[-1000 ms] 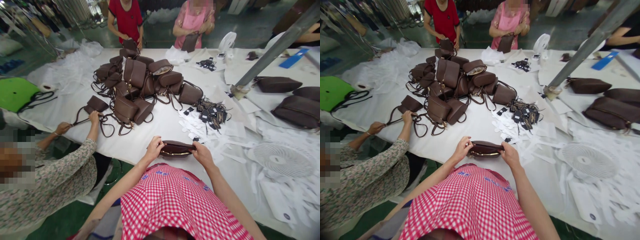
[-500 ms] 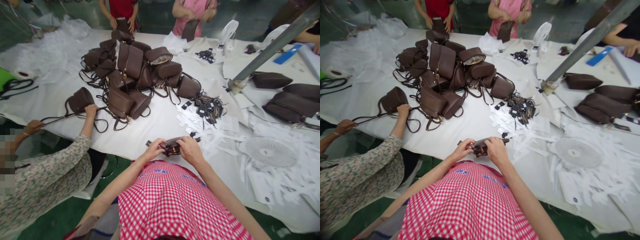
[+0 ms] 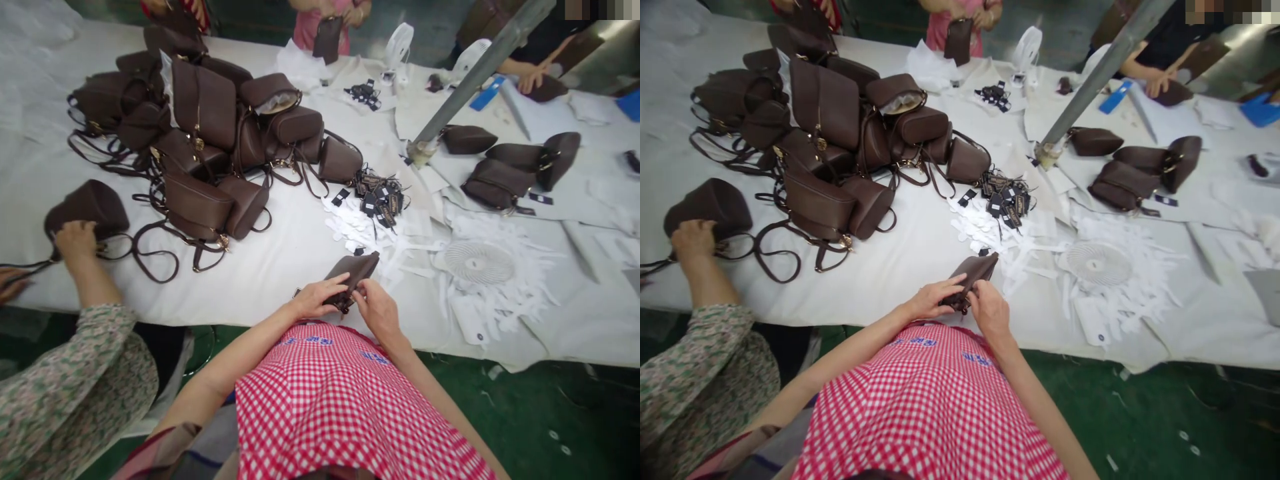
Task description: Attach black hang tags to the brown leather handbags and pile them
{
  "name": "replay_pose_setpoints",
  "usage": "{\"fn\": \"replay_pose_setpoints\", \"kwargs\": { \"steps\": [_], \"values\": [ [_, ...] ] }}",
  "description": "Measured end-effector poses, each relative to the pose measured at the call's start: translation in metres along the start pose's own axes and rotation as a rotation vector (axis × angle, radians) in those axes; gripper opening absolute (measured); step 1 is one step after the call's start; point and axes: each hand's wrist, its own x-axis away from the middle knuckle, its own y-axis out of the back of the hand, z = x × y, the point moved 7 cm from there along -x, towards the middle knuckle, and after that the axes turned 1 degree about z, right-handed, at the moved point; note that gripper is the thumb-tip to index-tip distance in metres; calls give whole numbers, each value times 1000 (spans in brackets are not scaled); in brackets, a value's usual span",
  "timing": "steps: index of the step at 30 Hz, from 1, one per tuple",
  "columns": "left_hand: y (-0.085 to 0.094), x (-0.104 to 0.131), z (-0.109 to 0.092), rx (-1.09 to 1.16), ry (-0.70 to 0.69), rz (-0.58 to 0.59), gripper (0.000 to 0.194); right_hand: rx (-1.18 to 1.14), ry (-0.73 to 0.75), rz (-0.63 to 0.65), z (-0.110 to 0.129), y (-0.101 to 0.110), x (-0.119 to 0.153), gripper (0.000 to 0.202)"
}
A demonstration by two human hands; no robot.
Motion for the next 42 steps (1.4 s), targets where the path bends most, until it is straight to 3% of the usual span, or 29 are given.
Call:
{"fn": "replay_pose_setpoints", "kwargs": {
  "steps": [2, 5, 8, 12, 17, 20, 25, 27, 31, 34, 40, 42],
  "values": [
    [-5, -4, -1, -3, -36, 16, 58, -260, -140, -3, -13, -7, 9, 17],
    [-8, -10, 2, -30, -21, 13, 64, -713, -374, -29, -29, -22, 19, 42],
    [-9, -17, 4, -97, -16, 46, 63, -965, -476, -95, -32, -30, 22, 66],
    [-14, -25, 2, -177, -56, 101, 61, -1034, -494, -172, -33, -29, 20, 55],
    [-16, -24, 1, -219, -75, 71, 55, -1153, -583, -105, -39, -42, 27, 45],
    [-17, -25, 0, -237, -82, 86, 52, -1091, -547, -122, -39, -40, 29, 43],
    [-19, -35, -2, -274, -80, 179, 45, -581, -412, -142, -33, -15, 27, 25],
    [-20, -40, -3, -288, -98, 203, 46, -478, -403, -162, -33, -7, 27, 21],
    [-20, -44, -2, -295, -106, 159, 49, -696, -449, -179, -37, -12, 28, 28],
    [-20, -43, -2, -323, -107, 135, 51, -858, -472, -106, -37, -22, 28, 35],
    [-20, -43, 0, -394, -67, 152, 47, -465, -348, -112, -32, -15, 28, 19],
    [-18, -42, 0, -400, -57, 147, 48, -488, -384, -137, -33, -18, 29, 19]
  ]
}}
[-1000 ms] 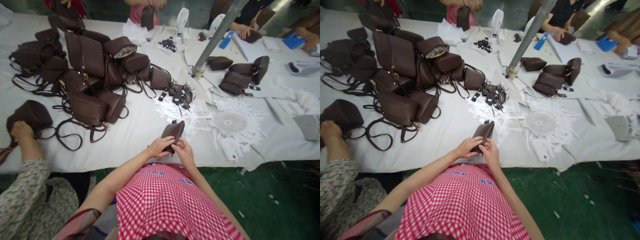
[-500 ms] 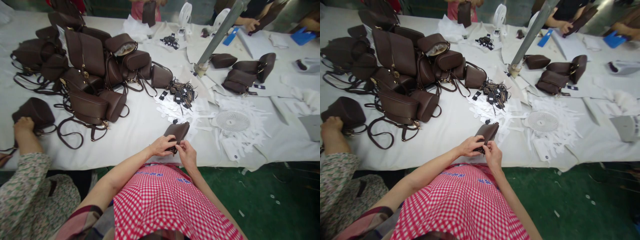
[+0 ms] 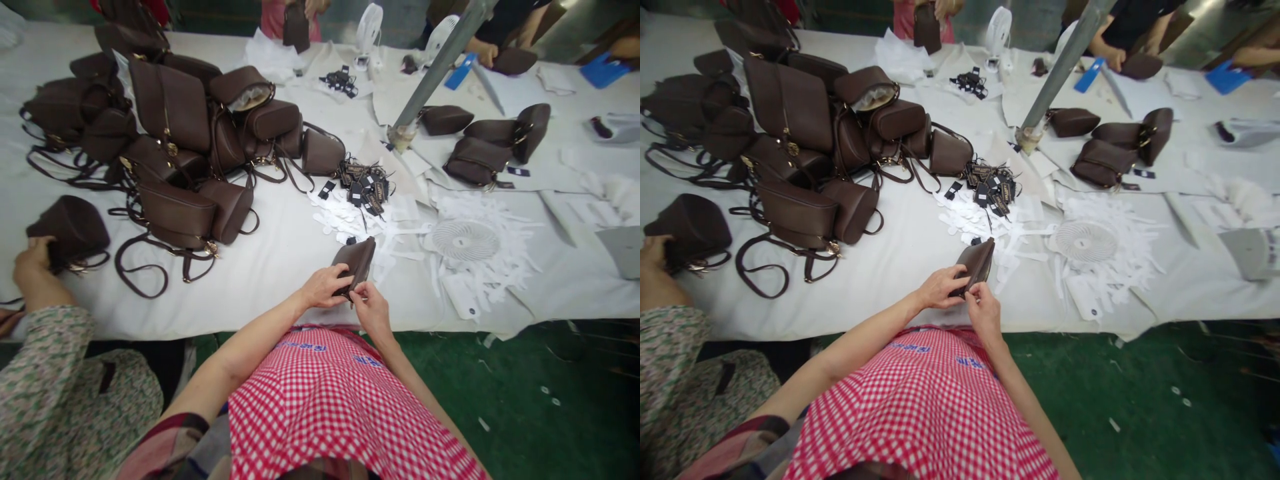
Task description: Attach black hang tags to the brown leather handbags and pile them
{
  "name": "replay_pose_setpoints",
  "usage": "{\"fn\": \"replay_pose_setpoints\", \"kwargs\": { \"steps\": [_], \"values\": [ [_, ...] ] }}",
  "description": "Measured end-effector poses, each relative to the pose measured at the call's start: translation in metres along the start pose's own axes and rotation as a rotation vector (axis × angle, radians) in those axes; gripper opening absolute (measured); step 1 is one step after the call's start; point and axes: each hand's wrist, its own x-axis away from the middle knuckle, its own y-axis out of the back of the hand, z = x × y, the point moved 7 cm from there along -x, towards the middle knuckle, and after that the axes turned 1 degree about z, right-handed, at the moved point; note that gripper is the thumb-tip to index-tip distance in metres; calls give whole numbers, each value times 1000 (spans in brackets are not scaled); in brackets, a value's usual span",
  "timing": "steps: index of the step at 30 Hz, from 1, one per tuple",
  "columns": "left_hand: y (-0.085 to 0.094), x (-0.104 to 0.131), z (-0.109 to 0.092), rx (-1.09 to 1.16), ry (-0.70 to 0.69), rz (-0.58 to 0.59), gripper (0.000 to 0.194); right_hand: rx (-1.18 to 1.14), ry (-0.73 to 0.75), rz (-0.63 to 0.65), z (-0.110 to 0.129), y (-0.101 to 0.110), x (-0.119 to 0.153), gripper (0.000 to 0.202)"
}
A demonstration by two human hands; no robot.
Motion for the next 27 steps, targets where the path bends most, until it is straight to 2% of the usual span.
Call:
{"fn": "replay_pose_setpoints", "kwargs": {
  "steps": [5, 9, 12, 16, 21, 24, 27],
  "values": [
    [3, 2, 3, 4, 41, -4, 45, -369, -206, 122, -13, -21, 1, 34],
    [3, 2, -6, 56, 39, -45, 40, -303, -145, 66, -12, -18, 0, 32],
    [3, 6, -11, 122, 130, -133, 34, -238, -99, 69, -11, -12, 0, 27],
    [4, 15, -7, 207, 243, -205, 32, -382, -124, 272, -2, -14, 0, 26],
    [23, 30, 7, 322, 233, -300, 38, -547, -110, 558, 29, -29, 3, 23],
    [35, 39, 14, 361, 238, -329, 35, -445, -12, 650, 38, -39, -1, 14],
    [40, 44, 19, 372, 286, -330, 32, -74, 314, 512, 45, -31, -17, 10]
  ]
}}
